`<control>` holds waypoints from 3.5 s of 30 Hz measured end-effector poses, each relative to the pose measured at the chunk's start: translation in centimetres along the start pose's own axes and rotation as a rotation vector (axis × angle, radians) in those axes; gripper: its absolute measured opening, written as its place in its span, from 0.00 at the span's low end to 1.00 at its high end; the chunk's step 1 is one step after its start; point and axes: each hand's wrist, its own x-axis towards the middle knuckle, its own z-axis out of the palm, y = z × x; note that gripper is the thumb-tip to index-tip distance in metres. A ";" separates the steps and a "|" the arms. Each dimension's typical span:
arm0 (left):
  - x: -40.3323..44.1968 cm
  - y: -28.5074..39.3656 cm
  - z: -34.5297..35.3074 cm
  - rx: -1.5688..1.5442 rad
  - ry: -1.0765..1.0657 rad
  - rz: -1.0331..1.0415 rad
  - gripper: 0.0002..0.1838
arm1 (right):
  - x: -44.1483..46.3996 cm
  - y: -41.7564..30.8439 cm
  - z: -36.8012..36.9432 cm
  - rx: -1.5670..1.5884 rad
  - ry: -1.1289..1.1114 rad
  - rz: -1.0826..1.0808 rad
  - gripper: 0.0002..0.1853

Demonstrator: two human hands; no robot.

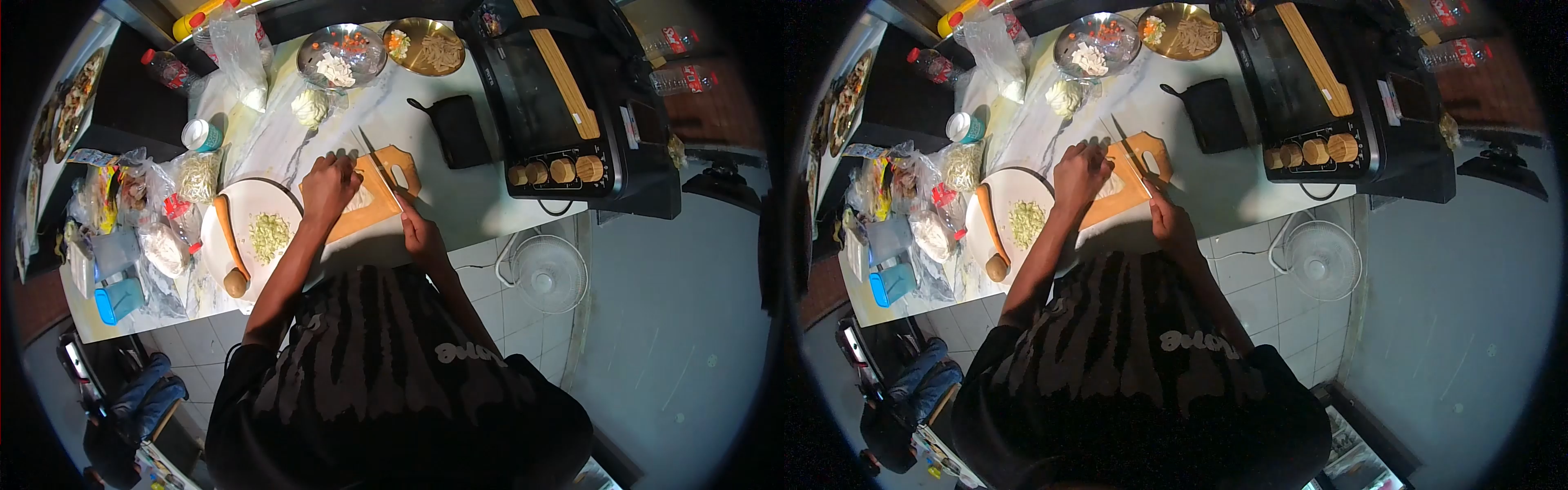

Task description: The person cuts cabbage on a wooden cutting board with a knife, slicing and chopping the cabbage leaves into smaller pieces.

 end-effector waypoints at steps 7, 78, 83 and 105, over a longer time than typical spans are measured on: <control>0.0 -0.7 -0.6 -0.077 -0.092 0.080 0.14 | 0.2 0.7 0.3 0.046 0.014 -0.061 0.22; 0.8 -0.1 1.6 -0.486 -0.100 -0.340 0.07 | 0.4 -1.9 0.7 0.006 -0.160 0.144 0.26; 1.0 0.0 1.6 -0.472 -0.094 -0.342 0.10 | -0.4 0.3 2.1 0.034 -0.071 0.021 0.24; 1.7 0.2 1.1 -0.426 -0.135 -0.349 0.09 | -0.9 -0.4 1.9 -0.120 -0.069 0.014 0.27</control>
